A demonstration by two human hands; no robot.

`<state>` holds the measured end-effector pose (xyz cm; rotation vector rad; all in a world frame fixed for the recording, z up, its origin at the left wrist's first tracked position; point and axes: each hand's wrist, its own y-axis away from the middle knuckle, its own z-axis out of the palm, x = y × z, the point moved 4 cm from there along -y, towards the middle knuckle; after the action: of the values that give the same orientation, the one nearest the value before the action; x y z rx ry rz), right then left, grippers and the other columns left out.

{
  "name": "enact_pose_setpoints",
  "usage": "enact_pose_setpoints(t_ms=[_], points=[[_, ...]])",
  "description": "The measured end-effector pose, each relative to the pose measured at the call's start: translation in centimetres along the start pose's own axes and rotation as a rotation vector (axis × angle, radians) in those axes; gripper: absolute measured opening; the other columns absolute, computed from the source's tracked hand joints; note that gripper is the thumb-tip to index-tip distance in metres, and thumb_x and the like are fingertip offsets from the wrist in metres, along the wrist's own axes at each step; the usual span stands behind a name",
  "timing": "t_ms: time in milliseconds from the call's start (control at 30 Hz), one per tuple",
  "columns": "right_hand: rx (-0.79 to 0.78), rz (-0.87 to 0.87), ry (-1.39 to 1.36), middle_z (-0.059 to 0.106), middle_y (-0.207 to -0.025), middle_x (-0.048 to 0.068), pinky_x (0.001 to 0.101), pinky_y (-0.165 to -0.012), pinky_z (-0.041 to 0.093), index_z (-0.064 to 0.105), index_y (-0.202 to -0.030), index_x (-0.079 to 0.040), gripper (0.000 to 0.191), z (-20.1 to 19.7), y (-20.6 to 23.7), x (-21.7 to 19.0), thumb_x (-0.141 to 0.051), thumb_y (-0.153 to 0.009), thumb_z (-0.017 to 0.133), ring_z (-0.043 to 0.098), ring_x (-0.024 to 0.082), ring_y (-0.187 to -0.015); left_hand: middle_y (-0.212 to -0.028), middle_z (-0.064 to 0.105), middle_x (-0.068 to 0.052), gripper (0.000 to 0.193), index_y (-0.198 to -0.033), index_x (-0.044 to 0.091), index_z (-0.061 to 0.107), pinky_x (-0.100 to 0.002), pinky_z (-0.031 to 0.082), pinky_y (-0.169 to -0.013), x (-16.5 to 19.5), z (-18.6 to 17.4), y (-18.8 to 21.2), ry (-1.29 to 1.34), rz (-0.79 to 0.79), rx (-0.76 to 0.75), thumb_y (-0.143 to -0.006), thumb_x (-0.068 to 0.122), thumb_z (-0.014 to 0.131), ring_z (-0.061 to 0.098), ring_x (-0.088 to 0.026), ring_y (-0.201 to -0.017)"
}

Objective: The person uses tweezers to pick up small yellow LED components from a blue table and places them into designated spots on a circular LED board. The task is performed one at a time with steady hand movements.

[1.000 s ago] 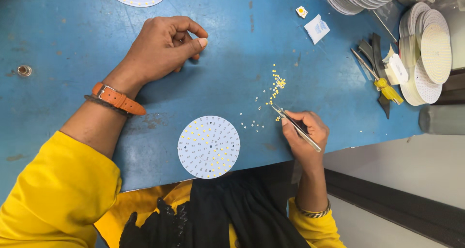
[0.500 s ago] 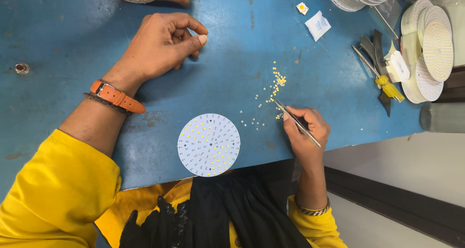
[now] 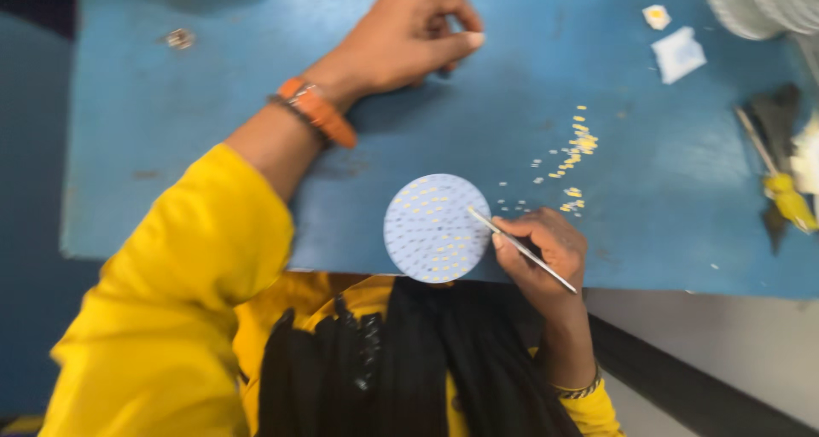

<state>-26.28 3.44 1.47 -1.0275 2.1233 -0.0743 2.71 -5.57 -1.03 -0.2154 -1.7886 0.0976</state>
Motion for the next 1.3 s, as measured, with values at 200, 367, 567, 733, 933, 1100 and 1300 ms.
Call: enact_pose_setpoints(t_ms=[200,367,567,733,933,1100,1300], points=[[-0.181,-0.081,-0.053,0.073,-0.078,0.007,0.0319,-0.062,0.045,0.075,-0.095,-0.001,0.018,2.2,-2.4,-1.5,-0.009,-0.081,0.082,0.059,0.020,-0.063,-0.068,0.067,-0.001,0.022,-0.107,0.004,0.071,-0.024,0.042,-0.042,-0.5,0.3,-0.5,0.019,0.042,0.002,-0.100,0.025,0.069,0.057,-0.006,-0.047],[-0.210,-0.126,-0.060,0.074,-0.083,0.007,0.0303,-0.065,0.048,0.075,-0.095,-0.003,0.018,2.4,-2.6,-1.8,-0.009,-0.081,0.082,0.065,0.019,-0.070,-0.067,0.066,-0.001,0.023,-0.107,0.005,0.070,-0.024,0.041,-0.042,-0.6,0.4,-0.6,0.000,0.050,0.005,-0.101,0.027,0.069,0.055,-0.005,-0.048],[-0.237,-0.122,-0.051,0.074,-0.082,0.007,0.0302,-0.064,0.048,0.075,-0.095,-0.003,0.019,2.6,-2.6,-1.8,-0.010,-0.079,0.083,0.065,0.019,-0.070,-0.068,0.067,0.000,0.024,-0.107,0.006,0.070,-0.023,0.042,-0.044,-0.8,0.5,-0.7,-0.020,0.055,0.004,-0.102,0.029,0.068,0.057,-0.004,-0.049],[-0.212,-0.130,-0.064,0.074,-0.082,0.007,0.0304,-0.066,0.049,0.075,-0.095,-0.003,0.019,2.5,-2.4,-1.5,-0.010,-0.080,0.083,0.065,0.019,-0.071,-0.067,0.066,-0.001,0.023,-0.106,0.006,0.071,-0.024,0.042,-0.043,-0.7,0.5,-0.6,-0.016,0.040,0.008,-0.101,0.028,0.068,0.057,-0.005,-0.049],[0.170,0.184,0.041,0.066,-0.077,0.009,0.0279,-0.064,0.045,0.073,-0.100,0.001,0.017,-1.3,-0.1,2.2,-0.010,-0.088,0.077,0.059,0.017,-0.068,-0.068,0.069,-0.002,0.024,-0.106,0.004,0.072,-0.023,0.046,-0.045,0.1,0.1,-0.4,-0.020,0.027,0.015,-0.099,0.027,0.071,0.058,-0.006,-0.048],[0.497,0.495,0.264,0.066,-0.075,0.009,0.0291,-0.064,0.045,0.074,-0.106,0.002,0.015,-4.6,1.6,5.5,-0.011,-0.099,0.075,0.057,0.017,-0.066,-0.070,0.070,-0.002,0.023,-0.107,0.004,0.072,-0.023,0.044,-0.043,0.8,0.0,0.4,-0.019,-0.024,0.009,-0.098,0.025,0.070,0.056,-0.007,-0.046],[0.249,0.203,0.342,0.070,-0.085,0.012,0.0308,-0.063,0.048,0.074,-0.097,0.001,0.014,-2.8,1.1,2.9,-0.006,-0.087,0.080,0.063,0.018,-0.070,-0.071,0.071,-0.003,0.023,-0.108,0.004,0.073,-0.023,0.044,-0.043,1.2,-0.2,0.5,-0.056,-0.040,0.022,-0.097,0.024,0.070,0.057,-0.007,-0.046]])
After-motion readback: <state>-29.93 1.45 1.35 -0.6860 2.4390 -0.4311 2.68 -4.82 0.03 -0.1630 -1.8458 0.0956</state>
